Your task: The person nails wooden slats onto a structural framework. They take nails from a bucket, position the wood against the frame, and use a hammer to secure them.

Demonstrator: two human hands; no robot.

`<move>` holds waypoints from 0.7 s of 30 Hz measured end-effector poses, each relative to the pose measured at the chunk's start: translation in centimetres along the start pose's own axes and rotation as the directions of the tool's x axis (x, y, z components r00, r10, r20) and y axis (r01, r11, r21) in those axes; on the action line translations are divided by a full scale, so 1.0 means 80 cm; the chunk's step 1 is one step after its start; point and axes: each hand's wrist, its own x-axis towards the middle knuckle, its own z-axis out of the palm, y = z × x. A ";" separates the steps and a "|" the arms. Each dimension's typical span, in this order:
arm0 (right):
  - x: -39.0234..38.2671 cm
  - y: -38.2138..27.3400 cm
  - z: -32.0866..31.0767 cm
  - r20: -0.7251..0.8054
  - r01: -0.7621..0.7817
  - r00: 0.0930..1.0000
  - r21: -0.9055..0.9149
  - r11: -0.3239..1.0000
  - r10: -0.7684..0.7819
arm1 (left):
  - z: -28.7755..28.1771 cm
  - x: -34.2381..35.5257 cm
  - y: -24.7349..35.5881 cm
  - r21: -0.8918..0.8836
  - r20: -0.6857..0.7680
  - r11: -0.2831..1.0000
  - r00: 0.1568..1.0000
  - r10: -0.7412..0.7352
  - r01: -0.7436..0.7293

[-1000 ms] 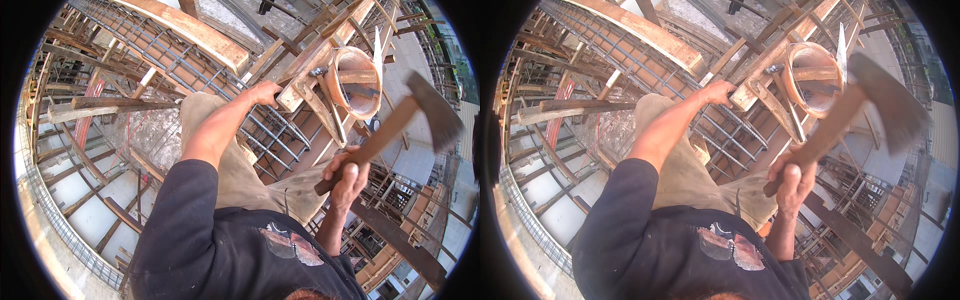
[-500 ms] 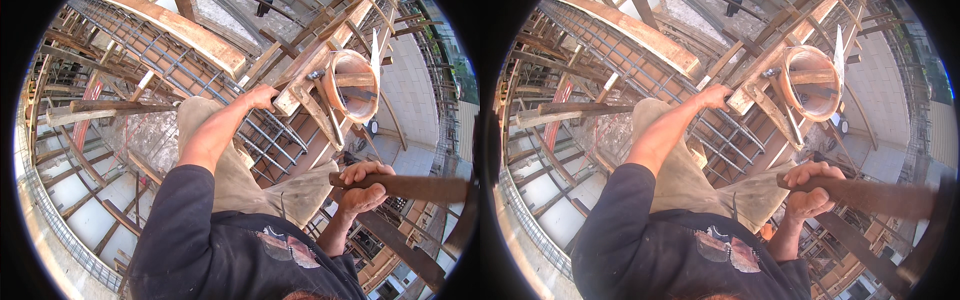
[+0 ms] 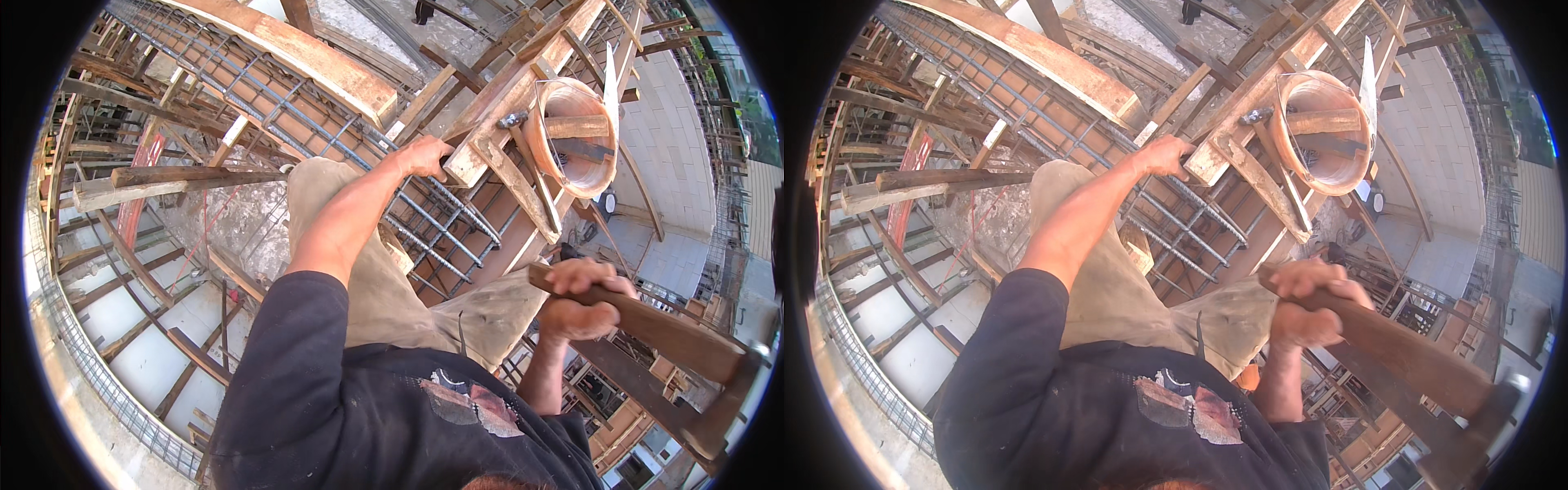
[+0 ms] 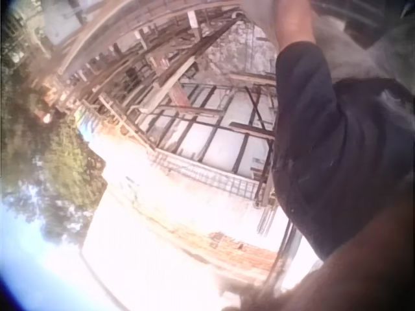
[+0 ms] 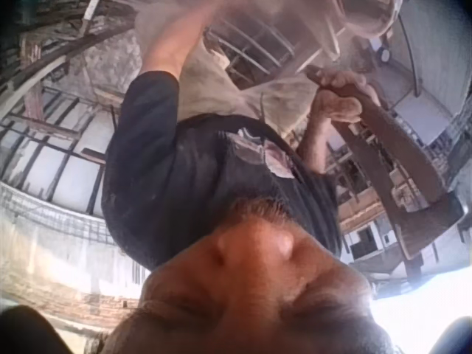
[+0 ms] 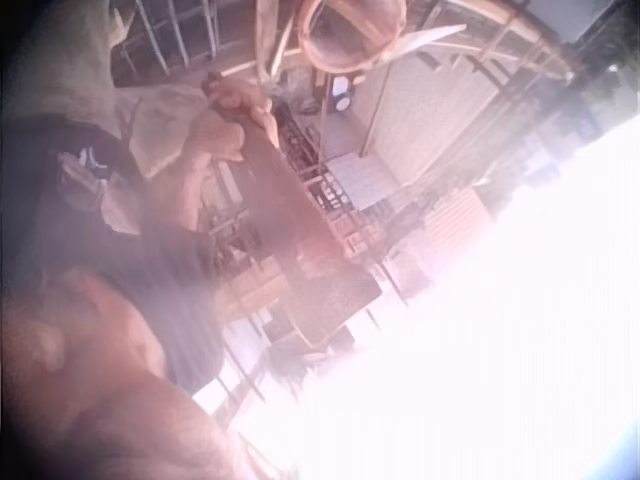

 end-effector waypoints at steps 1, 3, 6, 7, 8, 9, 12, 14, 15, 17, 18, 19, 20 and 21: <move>-0.049 0.041 -0.039 0.155 -0.113 0.978 -0.177 0.978 0.141 | 0.002 0.003 0.004 -0.008 -0.015 1.000 1.000 0.015 -0.015; -0.117 0.111 -0.102 0.103 -0.251 0.470 -0.937 0.244 0.877 | -0.002 0.025 0.019 -0.001 -0.037 0.997 0.997 0.073 -0.073; -0.064 0.068 -0.053 0.083 -0.704 0.304 -0.652 0.282 0.949 | -0.004 0.011 -0.003 0.067 -0.033 0.996 0.997 0.065 -0.063; -0.051 0.038 -0.051 0.075 -0.693 0.419 -0.618 0.372 0.905 | 0.007 0.011 -0.007 -0.007 -0.014 0.998 0.998 0.061 -0.061; -0.022 0.024 -0.030 0.118 -0.660 0.541 -0.555 0.507 0.833 | 0.008 0.002 -0.021 0.001 -0.038 0.998 0.997 0.070 -0.070; 0.010 -0.006 -0.015 0.167 -0.549 0.730 -0.436 0.713 0.663 | 0.001 -0.001 -0.021 0.004 -0.041 0.999 0.998 0.050 -0.050; 0.027 -0.016 0.000 0.132 -0.250 0.950 -0.214 0.944 0.282 | 0.000 0.007 -0.004 0.010 -0.019 0.999 0.999 0.039 -0.039; 0.003 0.012 0.006 0.019 0.064 0.998 -0.012 0.998 -0.064 | 0.012 -0.002 -0.004 0.017 -0.005 1.000 1.000 0.019 -0.019; -0.053 0.040 -0.037 0.178 -0.236 0.930 -0.379 0.895 0.321 | 0.010 0.006 0.005 -0.004 -0.001 0.999 0.999 0.037 -0.037; -0.091 0.083 -0.050 0.013 -0.557 0.246 -0.817 0.152 0.969 | -0.001 0.016 0.004 0.003 -0.025 0.998 0.998 0.065 -0.065; -0.078 0.095 -0.055 0.045 -0.606 0.319 -0.758 0.240 0.947 | -0.003 0.018 0.000 0.016 -0.032 0.998 0.997 0.067 -0.066; -0.072 0.089 -0.066 0.066 -0.638 0.332 -0.719 0.276 0.941 | -0.005 0.020 -0.002 0.000 -0.053 0.995 0.994 0.098 -0.098; -0.059 0.057 -0.060 0.075 -0.673 0.322 -0.683 0.284 0.944 | 0.008 0.013 -0.008 -0.037 -0.062 0.992 0.991 0.116 -0.118; -0.044 0.026 -0.052 0.103 -0.660 0.437 -0.639 0.396 0.894 | 0.009 0.007 -0.013 0.010 -0.012 0.998 0.998 0.059 -0.059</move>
